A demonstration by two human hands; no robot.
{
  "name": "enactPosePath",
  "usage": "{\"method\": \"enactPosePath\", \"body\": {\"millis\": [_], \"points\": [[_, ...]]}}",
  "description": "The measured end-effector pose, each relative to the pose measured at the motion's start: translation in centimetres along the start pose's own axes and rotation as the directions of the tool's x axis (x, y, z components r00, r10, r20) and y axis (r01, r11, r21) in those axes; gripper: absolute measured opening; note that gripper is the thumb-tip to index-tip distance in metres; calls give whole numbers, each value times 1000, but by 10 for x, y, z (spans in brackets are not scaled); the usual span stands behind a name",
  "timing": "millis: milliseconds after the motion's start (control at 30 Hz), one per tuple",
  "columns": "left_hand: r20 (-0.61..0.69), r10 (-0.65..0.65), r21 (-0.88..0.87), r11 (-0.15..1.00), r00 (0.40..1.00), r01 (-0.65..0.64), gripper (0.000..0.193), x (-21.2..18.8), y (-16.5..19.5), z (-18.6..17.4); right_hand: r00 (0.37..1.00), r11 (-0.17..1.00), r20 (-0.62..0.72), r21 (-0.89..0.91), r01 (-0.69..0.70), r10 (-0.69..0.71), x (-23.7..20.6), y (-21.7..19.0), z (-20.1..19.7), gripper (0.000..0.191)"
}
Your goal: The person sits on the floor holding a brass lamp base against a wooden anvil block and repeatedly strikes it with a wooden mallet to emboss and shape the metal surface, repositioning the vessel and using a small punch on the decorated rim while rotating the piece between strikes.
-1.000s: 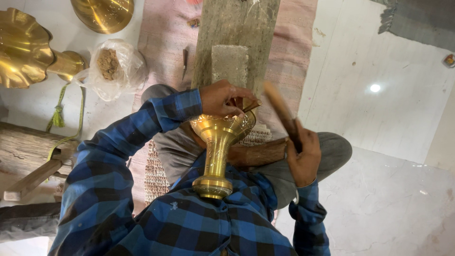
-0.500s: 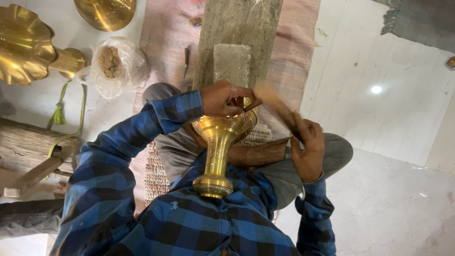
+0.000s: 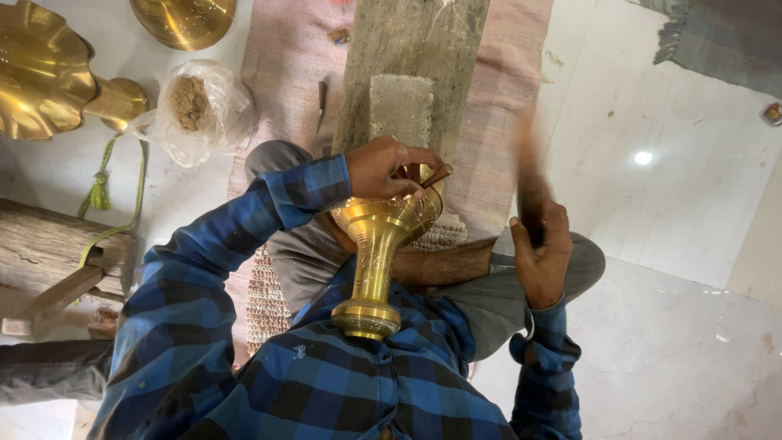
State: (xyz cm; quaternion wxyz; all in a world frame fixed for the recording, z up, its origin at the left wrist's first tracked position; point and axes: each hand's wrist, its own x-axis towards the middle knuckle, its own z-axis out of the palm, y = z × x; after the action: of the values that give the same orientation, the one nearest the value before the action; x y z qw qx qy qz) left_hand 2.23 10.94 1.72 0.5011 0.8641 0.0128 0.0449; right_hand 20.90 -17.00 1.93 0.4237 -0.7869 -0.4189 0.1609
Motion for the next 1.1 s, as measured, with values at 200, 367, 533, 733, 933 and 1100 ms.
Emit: {"method": "enactPosePath", "body": {"millis": [200,367,533,733,933,1100], "points": [[-6,-52,-46,998,999,51,54,-3,-2,2,998,966,60,259,-13,-3,2,-13,5,60],[-3,-101,-92,991,995,100,54,-5,-4,3,993,984,30,-137,113,-110,9,-13,4,56],[-26,-84,-71,994,996,82,54,-6,-4,4,1000,998,3,63,-21,21,11,-18,-3,61],[-42,-66,-65,996,997,63,53,-7,-2,4,997,968,22,241,64,-72,15,-21,2,59],[-68,-83,-37,996,994,81,49,-7,2,4,985,979,118,-146,143,-126,21,-11,6,53],[-110,-94,0,996,990,94,52,-9,6,5,964,867,143,-423,263,-223,23,-17,2,68]]}}
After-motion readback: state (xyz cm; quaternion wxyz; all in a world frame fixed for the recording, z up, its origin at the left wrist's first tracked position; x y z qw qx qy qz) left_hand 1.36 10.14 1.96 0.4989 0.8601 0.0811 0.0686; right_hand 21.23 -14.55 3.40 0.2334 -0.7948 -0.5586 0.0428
